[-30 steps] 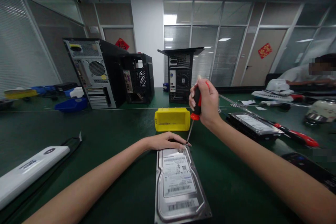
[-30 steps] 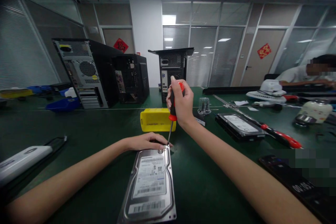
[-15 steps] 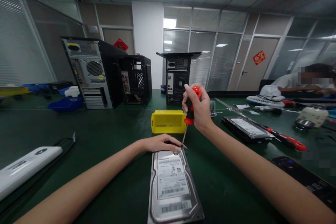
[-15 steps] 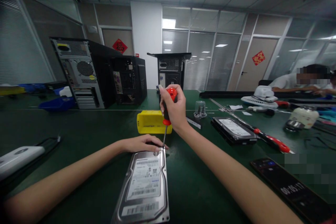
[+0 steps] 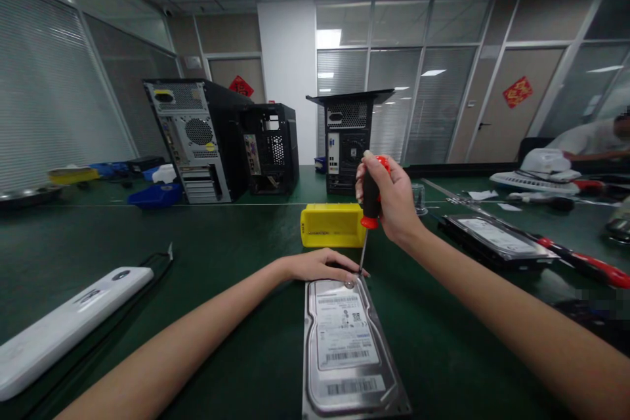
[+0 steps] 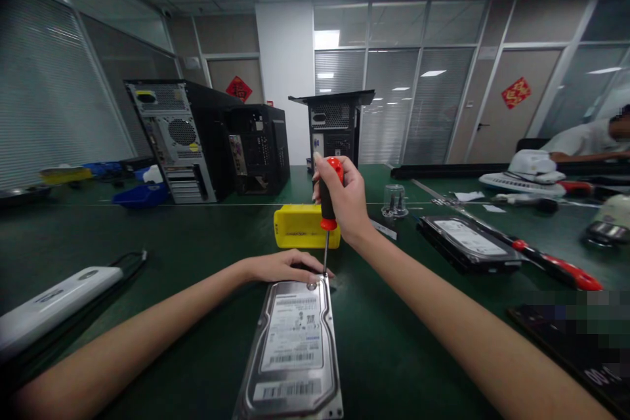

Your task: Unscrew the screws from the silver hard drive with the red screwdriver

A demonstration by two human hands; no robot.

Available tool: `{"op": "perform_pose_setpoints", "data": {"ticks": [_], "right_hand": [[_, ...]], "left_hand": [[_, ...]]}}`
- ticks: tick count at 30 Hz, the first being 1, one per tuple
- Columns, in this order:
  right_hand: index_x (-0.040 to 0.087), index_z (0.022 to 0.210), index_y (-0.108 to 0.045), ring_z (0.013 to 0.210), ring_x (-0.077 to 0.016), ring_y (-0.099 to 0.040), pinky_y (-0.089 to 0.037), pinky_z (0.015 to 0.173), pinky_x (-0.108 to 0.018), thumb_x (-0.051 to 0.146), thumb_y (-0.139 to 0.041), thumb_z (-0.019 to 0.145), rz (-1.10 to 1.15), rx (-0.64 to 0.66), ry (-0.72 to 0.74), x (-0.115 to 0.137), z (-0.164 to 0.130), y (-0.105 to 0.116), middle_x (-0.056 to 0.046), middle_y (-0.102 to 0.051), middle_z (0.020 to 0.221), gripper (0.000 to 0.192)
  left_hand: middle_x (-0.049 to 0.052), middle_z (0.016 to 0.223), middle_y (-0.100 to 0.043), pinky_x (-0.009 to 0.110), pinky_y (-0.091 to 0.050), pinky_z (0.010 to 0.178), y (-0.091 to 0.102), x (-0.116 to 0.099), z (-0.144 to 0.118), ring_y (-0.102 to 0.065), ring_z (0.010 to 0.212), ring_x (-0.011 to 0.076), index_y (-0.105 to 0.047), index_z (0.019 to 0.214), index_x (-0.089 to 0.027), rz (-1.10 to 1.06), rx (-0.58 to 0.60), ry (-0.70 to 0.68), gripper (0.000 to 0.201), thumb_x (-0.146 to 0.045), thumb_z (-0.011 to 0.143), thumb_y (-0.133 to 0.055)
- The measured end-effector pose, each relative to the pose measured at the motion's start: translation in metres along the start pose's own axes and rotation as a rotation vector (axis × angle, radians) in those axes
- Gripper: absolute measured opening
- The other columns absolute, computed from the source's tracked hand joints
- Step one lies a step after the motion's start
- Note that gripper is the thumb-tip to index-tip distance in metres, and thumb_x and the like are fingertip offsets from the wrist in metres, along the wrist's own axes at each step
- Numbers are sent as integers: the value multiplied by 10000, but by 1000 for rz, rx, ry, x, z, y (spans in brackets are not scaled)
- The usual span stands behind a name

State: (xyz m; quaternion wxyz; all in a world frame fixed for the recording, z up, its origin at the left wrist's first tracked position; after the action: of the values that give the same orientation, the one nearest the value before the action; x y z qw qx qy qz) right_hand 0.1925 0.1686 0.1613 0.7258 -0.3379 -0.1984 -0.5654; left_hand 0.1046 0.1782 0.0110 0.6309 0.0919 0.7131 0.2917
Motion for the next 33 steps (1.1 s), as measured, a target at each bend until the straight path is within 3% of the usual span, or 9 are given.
{"op": "perform_pose_setpoints", "data": {"ticks": [4,11,28,33], "right_hand": [[198,814,-549,458,-44,-469,-380,376,-159,471,-622,811,39,-29,-16,0,0,1,51,-529,674,283],[212,724,-495,408,-45,-417,-285,308,-161,523,-675,731,63,-178,57,18,3,14,59,-480,601,360],[208,754,-522,411,-50,-433,-310,314,-156,466,-647,788,35,-109,32,6,2,12,51,-504,609,289],[244,828,-444,419,-57,-466,-343,327,-152,398,-700,762,16,-49,16,4,1,4,82,-535,627,305]], "left_hand": [[31,1270,-607,278,-423,965,0,-2,-1,-556,1148,200,-592,1262,-231,-10,9,6,402,-417,907,-562],[19,1266,-610,273,-417,972,0,1,0,-562,1141,193,-598,1254,-235,-16,5,-12,397,-428,910,-552],[29,1241,-630,284,-417,973,2,0,0,-571,1131,204,-615,1236,-213,-4,-28,23,392,-408,898,-578],[37,1227,-634,281,-422,963,1,-3,-1,-579,1110,203,-609,1245,-210,-16,-17,37,414,-429,895,-576]]}}
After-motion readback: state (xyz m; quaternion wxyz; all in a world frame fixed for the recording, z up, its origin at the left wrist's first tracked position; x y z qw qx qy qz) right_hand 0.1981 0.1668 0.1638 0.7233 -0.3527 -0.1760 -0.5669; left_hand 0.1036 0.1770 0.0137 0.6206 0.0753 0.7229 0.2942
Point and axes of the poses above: each hand's wrist, its own z-axis towards the middle knuckle, its own y-axis out of the back of the hand, x = y × z, the point moved 8 cm from there along z, towards the middle knuckle
